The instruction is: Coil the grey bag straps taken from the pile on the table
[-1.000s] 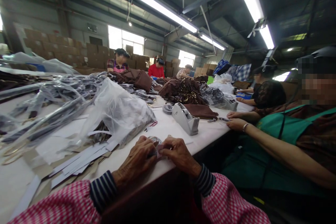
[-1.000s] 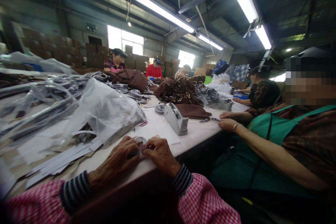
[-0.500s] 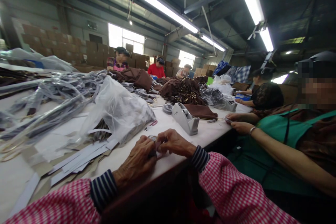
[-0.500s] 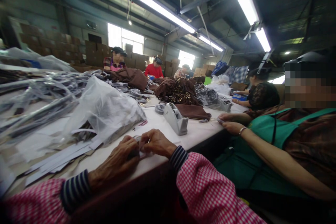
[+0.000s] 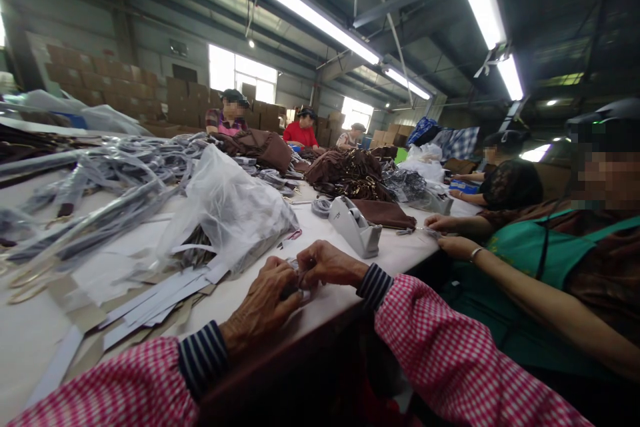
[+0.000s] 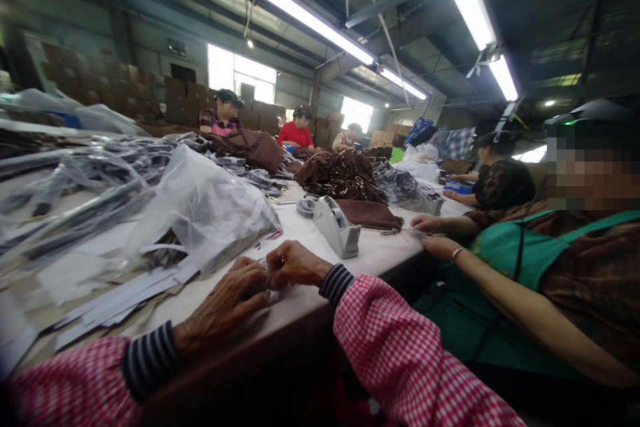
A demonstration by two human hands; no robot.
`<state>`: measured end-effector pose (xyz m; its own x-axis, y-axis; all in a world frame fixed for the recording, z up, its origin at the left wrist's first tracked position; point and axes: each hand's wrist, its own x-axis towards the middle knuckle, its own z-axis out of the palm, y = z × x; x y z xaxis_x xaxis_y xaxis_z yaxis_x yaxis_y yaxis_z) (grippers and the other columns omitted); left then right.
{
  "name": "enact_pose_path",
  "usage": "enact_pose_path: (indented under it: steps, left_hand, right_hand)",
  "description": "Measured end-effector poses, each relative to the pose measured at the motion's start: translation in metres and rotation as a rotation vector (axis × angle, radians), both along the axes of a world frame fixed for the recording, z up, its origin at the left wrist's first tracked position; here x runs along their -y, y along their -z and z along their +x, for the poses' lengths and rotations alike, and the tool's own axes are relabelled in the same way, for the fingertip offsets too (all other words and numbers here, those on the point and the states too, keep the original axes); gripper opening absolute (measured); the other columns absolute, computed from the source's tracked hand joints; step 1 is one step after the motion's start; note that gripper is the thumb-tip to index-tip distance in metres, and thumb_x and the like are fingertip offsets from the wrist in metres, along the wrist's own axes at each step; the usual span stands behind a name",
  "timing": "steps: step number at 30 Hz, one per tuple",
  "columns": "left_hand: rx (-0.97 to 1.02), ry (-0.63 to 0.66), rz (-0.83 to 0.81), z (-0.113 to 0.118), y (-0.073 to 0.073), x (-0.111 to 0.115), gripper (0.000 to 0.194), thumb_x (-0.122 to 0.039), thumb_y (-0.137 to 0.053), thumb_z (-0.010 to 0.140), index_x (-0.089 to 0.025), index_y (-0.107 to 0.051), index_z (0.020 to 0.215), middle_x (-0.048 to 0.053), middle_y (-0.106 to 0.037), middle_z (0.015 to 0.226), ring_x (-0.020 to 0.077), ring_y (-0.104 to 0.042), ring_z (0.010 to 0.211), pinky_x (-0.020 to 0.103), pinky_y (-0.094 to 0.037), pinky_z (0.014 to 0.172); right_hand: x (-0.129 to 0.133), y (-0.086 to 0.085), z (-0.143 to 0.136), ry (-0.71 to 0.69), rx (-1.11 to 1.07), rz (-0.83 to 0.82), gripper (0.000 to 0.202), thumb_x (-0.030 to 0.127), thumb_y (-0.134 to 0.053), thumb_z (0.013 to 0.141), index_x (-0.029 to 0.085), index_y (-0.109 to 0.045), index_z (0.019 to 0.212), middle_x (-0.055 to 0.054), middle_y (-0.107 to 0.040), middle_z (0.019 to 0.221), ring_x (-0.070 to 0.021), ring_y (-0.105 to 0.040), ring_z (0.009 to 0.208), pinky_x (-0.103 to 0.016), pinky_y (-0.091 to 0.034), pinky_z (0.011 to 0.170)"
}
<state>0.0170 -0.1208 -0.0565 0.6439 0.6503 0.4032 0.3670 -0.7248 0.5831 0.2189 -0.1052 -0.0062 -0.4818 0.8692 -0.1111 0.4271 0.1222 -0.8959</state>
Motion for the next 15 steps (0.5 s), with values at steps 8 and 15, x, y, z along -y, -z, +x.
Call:
enact_pose_path:
  steps: [8, 15]
  left_hand:
    - [-0.005, -0.134, 0.076, -0.002, 0.007, -0.006, 0.03, -0.05, -0.074, 0.088, -0.021, -0.071, 0.097, 0.008, -0.064, 0.106, 0.0307, -0.052, 0.104, 0.044, -0.044, 0.09]
    - [-0.094, -0.078, 0.09, 0.005, -0.001, -0.001, 0.015, -0.038, -0.067, 0.095, -0.03, -0.078, 0.102, 0.005, -0.068, 0.095, 0.0284, -0.051, 0.099, 0.042, -0.041, 0.087]
  right_hand:
    - [0.005, 0.01, 0.003, 0.048, -0.088, 0.03, 0.017, 0.024, -0.078, 0.068, 0.015, -0.065, 0.072, 0.004, -0.064, 0.058, -0.0098, -0.059, 0.053, -0.016, -0.044, 0.046]
    - [0.006, 0.01, 0.006, 0.004, -0.063, 0.065, 0.006, 0.017, -0.073, 0.073, 0.014, -0.069, 0.075, 0.002, -0.067, 0.065, -0.0101, -0.062, 0.057, -0.016, -0.045, 0.049]
